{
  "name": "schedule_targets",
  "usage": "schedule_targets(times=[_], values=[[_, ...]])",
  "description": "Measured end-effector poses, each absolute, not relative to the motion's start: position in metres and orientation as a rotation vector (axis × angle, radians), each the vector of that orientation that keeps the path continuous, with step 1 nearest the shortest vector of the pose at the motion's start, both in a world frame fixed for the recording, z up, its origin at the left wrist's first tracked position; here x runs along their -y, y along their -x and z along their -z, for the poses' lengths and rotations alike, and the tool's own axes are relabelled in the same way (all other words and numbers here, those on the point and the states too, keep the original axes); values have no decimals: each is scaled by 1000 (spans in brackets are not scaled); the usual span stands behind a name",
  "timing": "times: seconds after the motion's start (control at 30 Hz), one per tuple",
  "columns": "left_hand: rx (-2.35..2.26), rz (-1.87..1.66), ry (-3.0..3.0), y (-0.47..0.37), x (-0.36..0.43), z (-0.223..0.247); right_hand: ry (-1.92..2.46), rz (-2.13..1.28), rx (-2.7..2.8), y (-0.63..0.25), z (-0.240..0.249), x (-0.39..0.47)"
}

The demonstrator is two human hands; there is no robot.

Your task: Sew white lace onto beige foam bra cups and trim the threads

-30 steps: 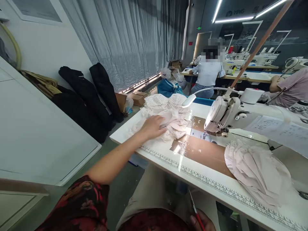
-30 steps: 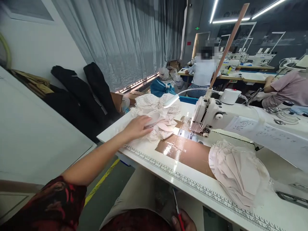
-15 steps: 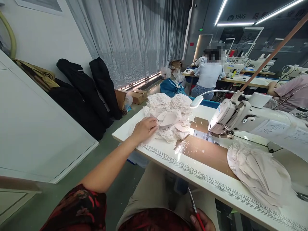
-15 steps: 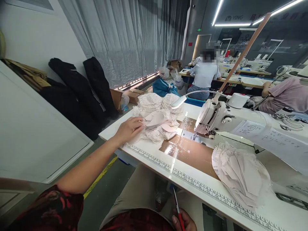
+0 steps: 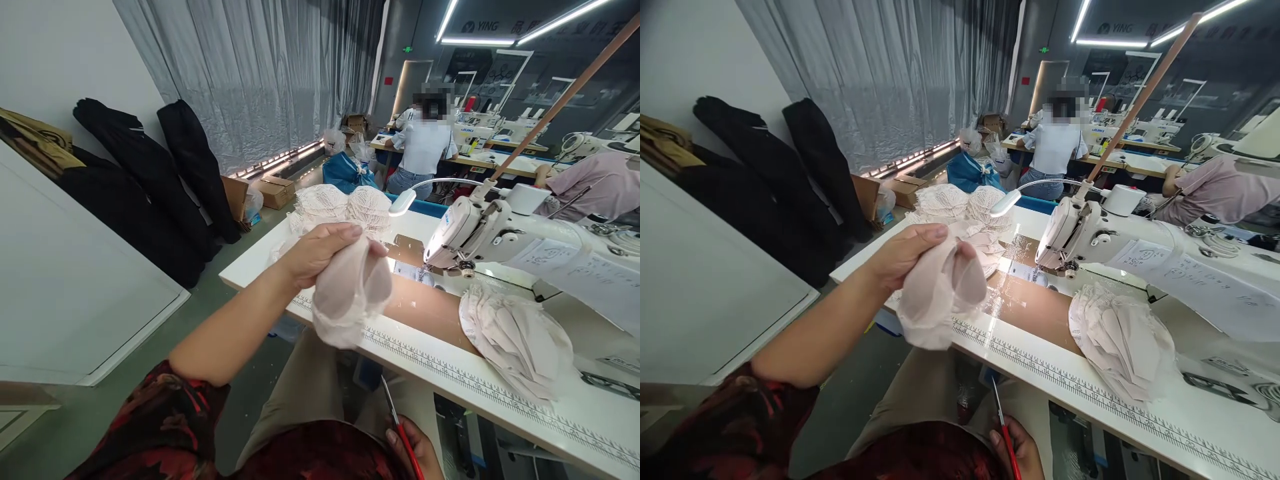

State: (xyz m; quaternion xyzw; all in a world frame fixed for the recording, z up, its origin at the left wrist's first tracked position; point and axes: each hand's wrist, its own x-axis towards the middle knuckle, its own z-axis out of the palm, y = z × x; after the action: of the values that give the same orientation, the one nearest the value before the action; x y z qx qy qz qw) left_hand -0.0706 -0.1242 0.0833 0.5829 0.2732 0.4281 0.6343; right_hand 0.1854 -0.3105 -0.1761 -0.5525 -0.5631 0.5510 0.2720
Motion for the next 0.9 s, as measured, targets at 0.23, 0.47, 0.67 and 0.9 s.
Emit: schedule_targets(times=[0.23, 0.47, 0.67, 0.9], values=[[-429, -881, -1204, 19, 154, -56, 1511, -1546, 1256, -197, 194, 307], [-731, -498, -1395, 29, 197, 35, 1404, -1490, 1446, -224, 137, 315], [-900, -629, -1430, 47, 221, 52, 1353, -1675, 1625, -213, 98, 302], [-926, -660, -1462, 57, 230, 58, 1291, -1730, 1670, -190, 89, 291]])
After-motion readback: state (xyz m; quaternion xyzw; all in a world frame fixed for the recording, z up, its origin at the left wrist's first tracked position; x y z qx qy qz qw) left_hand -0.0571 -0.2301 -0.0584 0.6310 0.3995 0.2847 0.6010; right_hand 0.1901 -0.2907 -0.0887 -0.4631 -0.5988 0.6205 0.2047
